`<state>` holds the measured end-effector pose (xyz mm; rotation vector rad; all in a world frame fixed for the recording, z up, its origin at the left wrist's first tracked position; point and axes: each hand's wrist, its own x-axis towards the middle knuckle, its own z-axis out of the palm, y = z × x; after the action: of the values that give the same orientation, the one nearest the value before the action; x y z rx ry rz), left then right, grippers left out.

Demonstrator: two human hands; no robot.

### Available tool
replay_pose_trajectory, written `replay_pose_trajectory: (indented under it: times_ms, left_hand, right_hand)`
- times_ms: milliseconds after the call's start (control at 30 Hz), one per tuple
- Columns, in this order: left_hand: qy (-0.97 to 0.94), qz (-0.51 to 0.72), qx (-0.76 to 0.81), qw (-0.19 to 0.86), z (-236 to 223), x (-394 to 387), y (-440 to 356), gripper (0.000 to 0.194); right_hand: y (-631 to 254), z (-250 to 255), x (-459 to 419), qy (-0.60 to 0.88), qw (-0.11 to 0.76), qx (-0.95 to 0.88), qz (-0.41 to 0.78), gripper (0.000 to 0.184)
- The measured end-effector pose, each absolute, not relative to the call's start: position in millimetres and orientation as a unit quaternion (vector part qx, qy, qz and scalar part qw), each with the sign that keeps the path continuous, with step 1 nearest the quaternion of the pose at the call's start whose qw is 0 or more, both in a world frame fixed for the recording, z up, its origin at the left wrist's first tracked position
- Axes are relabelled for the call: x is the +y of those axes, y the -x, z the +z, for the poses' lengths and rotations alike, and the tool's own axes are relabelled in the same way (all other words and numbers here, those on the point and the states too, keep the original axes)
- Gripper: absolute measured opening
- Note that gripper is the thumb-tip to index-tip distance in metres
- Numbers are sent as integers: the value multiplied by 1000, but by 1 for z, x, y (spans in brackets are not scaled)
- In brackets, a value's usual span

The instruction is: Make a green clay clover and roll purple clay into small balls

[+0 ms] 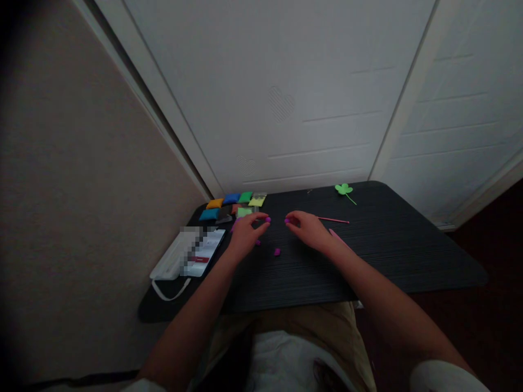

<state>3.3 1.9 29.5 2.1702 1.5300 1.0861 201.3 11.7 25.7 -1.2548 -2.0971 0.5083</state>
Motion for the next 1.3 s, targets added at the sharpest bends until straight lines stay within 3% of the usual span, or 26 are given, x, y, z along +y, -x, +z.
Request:
replay_pose_trajectory:
  times_ms: [133, 400, 1300]
  left_hand:
    - [-752, 340, 544, 149, 9, 25, -10, 20]
    - [-752, 314, 562, 141, -18, 23, -4, 21]
    - [-801, 276, 525, 81, -20, 19, -6, 22]
  right_hand:
    - [-197, 6, 22, 475, 270, -820, 172, 25]
    - [-191, -16, 27, 489, 271, -819, 125, 25]
    - [-187, -14, 23, 489, 235, -836, 83, 30]
